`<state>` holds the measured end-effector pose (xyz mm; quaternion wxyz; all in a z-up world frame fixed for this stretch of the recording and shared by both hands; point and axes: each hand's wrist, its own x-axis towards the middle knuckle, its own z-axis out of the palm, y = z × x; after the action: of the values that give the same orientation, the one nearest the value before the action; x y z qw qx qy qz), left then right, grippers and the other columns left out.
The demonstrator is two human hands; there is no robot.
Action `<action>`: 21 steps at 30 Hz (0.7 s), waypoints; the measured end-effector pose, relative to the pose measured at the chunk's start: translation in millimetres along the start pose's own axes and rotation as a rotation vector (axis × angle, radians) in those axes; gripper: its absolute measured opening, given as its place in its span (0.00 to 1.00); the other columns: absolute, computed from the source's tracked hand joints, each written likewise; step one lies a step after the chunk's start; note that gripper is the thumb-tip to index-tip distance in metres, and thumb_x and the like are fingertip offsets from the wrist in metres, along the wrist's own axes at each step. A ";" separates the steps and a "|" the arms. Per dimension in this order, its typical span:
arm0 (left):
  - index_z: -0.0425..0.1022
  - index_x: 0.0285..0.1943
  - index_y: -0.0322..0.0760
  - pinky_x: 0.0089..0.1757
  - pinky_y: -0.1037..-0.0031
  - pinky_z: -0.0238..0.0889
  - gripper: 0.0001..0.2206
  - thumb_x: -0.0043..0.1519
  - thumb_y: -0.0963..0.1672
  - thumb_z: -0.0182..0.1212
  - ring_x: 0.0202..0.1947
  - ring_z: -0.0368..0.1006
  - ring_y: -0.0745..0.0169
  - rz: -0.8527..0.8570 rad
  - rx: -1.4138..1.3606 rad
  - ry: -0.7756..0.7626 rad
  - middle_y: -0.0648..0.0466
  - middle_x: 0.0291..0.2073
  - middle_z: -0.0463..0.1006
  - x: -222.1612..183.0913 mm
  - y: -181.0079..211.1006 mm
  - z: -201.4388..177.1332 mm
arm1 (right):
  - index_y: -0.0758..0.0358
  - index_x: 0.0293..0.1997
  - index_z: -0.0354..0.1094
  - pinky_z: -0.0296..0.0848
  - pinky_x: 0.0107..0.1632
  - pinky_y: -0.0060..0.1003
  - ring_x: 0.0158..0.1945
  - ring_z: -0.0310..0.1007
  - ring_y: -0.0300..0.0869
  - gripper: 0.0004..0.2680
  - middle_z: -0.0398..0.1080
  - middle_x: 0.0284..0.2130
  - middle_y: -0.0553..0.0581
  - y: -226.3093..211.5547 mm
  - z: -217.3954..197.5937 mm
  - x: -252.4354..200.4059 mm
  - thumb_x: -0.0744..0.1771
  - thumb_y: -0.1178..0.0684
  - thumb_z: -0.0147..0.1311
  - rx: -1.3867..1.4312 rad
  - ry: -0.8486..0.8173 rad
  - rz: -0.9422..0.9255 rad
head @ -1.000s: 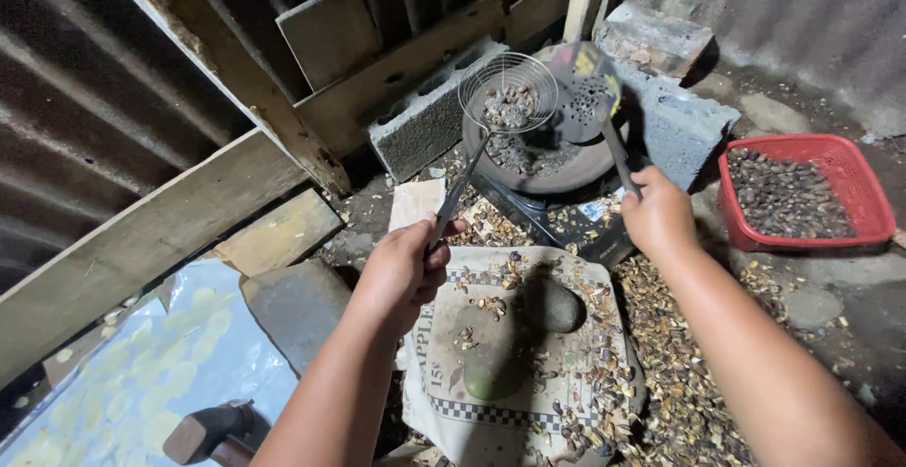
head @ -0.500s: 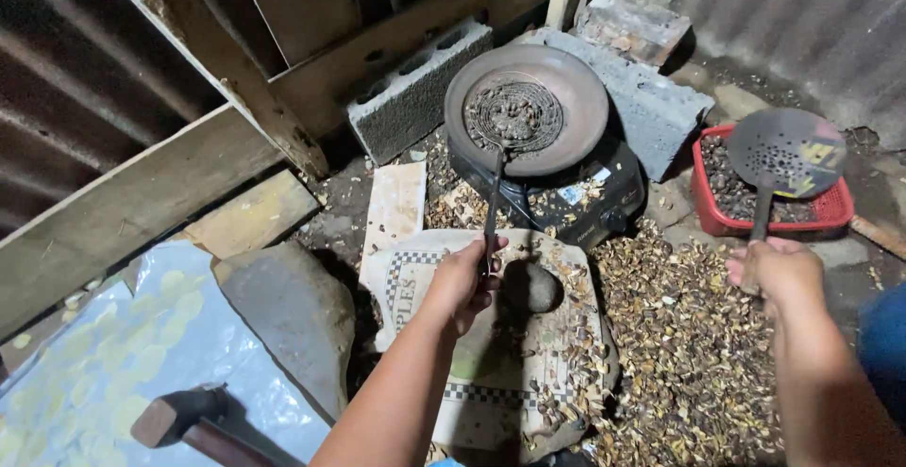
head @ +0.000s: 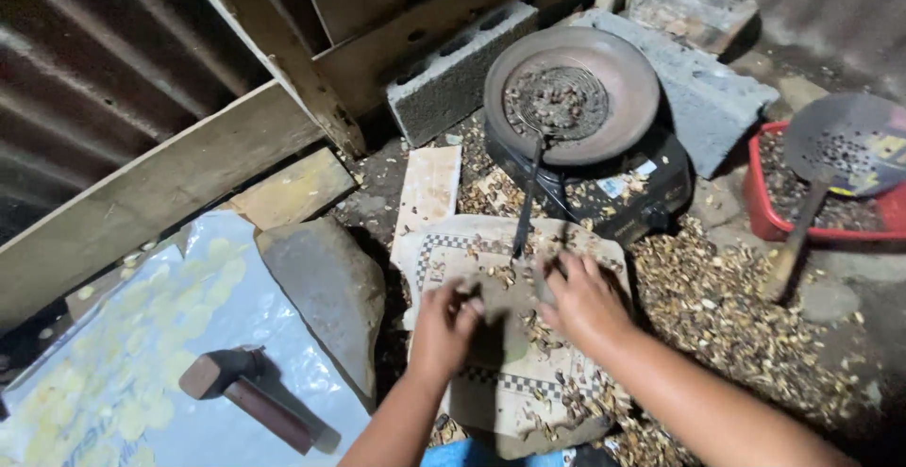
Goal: Cracking nuts using a stone and flattening small food portions with a wooden mallet on a plastic sheet.
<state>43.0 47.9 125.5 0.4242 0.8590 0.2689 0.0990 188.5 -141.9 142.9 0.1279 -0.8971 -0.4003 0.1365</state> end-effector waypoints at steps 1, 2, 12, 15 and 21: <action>0.69 0.67 0.37 0.50 0.64 0.68 0.32 0.55 0.52 0.71 0.48 0.73 0.48 0.066 -0.039 -0.046 0.45 0.51 0.72 -14.8 0.6 -3.2 | 0.67 0.49 0.70 0.69 0.63 0.60 0.65 0.58 0.68 0.13 0.57 0.64 0.79 -9.4 0.0 -6.6 0.63 0.52 0.62 0.029 0.060 -0.016; 0.69 0.67 0.37 0.50 0.64 0.68 0.32 0.55 0.52 0.71 0.48 0.73 0.48 0.058 -0.037 -0.048 0.45 0.51 0.72 -30.8 2.5 -6.7 | 0.67 0.49 0.70 0.69 0.63 0.60 0.65 0.58 0.68 0.13 0.57 0.64 0.79 -20.3 10.3 -14.4 0.63 0.52 0.62 0.032 0.053 -0.017; 0.68 0.67 0.49 0.60 0.45 0.44 0.33 0.51 0.52 0.72 0.63 0.57 0.38 0.522 0.422 -0.144 0.41 0.63 0.62 -75.6 8.6 -7.7 | 0.63 0.71 0.37 0.23 0.75 0.59 0.78 0.29 0.52 0.25 0.55 0.70 0.51 -36.2 -8.3 22.5 0.68 0.49 0.46 0.145 -0.014 -0.263; 0.70 0.67 0.52 0.60 0.46 0.47 0.36 0.45 0.48 0.78 0.61 0.58 0.36 0.469 0.411 -0.115 0.40 0.63 0.61 -80.4 4.4 -3.5 | 0.68 0.71 0.40 0.37 0.73 0.55 0.75 0.38 0.55 0.29 0.59 0.67 0.57 -11.0 32.4 66.5 0.65 0.49 0.55 0.252 0.107 -0.028; 0.70 0.67 0.50 0.59 0.47 0.45 0.31 0.53 0.53 0.73 0.57 0.61 0.41 0.461 0.378 -0.092 0.42 0.59 0.65 -76.9 -11.1 -11.4 | 0.48 0.63 0.60 0.48 0.71 0.61 0.71 0.42 0.57 0.17 0.52 0.65 0.58 -62.4 32.0 70.6 0.67 0.38 0.44 0.106 -0.077 -0.337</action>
<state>-30.0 19.1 128.3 0.2350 0.9647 0.0611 0.1021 180.1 -44.5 124.2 0.1806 -0.8034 -0.5418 0.1682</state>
